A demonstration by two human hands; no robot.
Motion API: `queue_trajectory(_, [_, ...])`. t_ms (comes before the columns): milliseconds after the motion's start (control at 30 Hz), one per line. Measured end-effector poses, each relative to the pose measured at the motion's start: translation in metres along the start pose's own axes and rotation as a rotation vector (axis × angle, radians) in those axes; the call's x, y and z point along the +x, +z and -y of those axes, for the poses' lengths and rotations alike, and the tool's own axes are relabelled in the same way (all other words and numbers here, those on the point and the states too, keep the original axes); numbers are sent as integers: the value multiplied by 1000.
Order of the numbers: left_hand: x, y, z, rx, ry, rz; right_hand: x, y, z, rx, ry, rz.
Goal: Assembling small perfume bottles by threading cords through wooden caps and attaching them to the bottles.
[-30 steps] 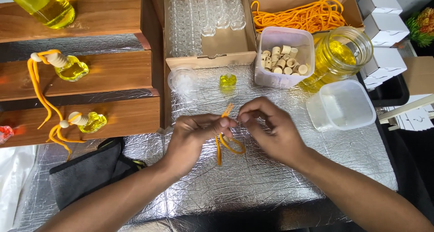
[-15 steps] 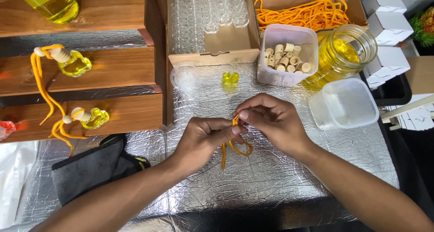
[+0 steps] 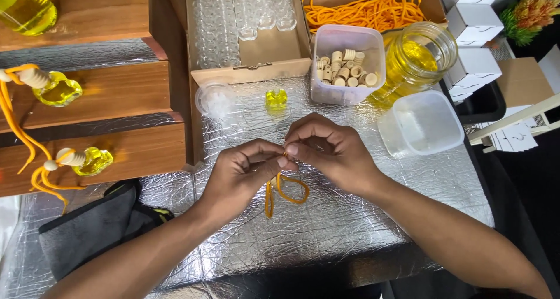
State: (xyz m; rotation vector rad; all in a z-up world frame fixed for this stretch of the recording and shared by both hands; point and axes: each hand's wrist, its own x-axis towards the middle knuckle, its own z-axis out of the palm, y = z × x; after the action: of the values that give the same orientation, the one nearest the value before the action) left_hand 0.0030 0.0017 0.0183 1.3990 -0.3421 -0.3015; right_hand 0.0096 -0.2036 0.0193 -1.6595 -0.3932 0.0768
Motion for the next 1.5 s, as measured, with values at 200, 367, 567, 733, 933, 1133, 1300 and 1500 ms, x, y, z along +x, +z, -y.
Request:
queue_trajectory(200, [2,3,-1,18,-7,-44,1,5,12,-91,-186,12])
queue_trajectory(367, [2,4,9,-39,-7,-51,-6,-18,28,-197,-166,-130])
queue_trajectory(567, [1,-13,16,-204,-114,-38,-9,-42,92,-526,-217,-181])
queue_trajectory(733, [0,-15,20,-291,-139,-81,41,-60,130,-1042,-119,30])
queue_trajectory(933, [3,-14,14,-268,-118,-26,101,-63,119,-1444,393,391])
queue_trajectory(1133, [6,-17,13,-304,-135,-76,126,-68,85,-1550,694,645])
queue_trajectory(1300, [5,-20,12,-265,-145,-36,136,-70,65,-1440,645,675])
queue_trajectory(1500, [6,-20,8,-232,-163,-21,136,-75,73,-1304,635,639])
